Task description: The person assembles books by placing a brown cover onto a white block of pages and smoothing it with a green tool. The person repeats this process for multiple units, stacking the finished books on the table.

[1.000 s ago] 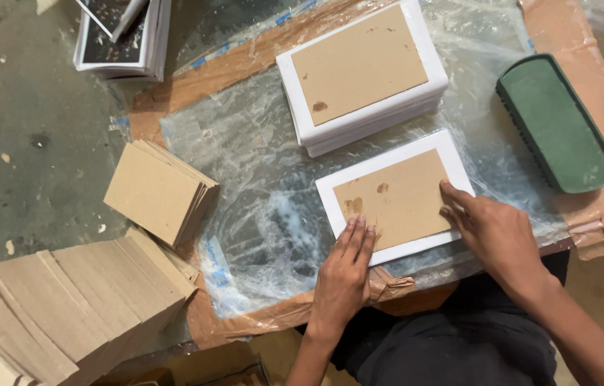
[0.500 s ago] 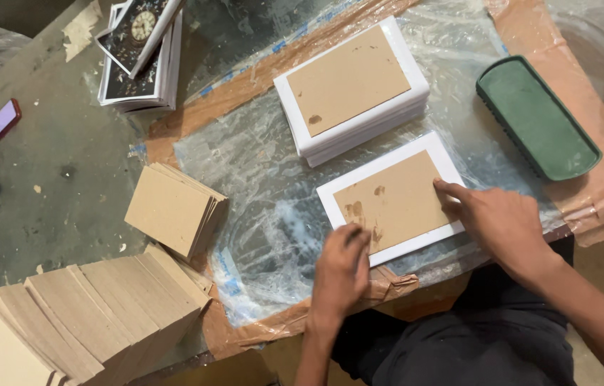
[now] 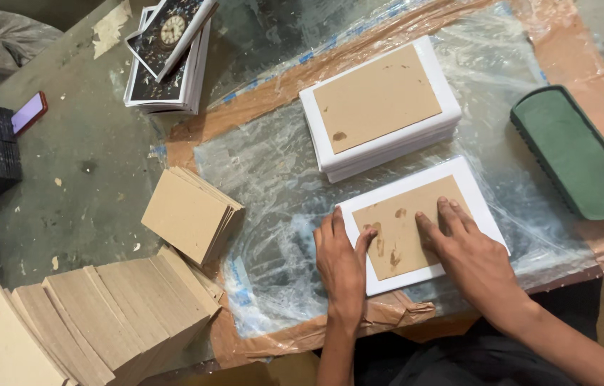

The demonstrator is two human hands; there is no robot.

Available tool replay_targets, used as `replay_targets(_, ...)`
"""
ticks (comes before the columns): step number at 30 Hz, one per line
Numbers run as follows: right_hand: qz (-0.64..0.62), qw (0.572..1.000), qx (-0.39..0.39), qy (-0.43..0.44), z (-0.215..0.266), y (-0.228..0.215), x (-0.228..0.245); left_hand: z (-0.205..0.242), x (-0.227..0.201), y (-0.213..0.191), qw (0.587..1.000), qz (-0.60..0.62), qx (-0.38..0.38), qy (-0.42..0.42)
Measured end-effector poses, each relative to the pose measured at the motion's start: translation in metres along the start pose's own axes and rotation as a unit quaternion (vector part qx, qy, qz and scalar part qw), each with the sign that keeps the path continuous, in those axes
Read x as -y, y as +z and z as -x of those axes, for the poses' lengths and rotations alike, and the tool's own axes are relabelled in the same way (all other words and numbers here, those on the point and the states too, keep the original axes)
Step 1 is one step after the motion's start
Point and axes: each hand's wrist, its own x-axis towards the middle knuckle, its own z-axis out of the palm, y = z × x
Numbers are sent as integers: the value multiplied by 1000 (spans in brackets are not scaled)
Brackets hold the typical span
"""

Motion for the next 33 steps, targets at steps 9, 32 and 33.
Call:
replay_targets(9, -19, 1000, -1, 5, 0, 0, -1, -6, -4, -6, 999, 40, -13, -13)
replay_targets(32, -251, 959, -61, 119, 4, -16, -12, 40, -15, -18, 876, 450, 137, -109)
replay_targets(33, -289, 946, -55, 134, 1, -18, -18, 38, -11, -20, 866, 459, 143, -141)
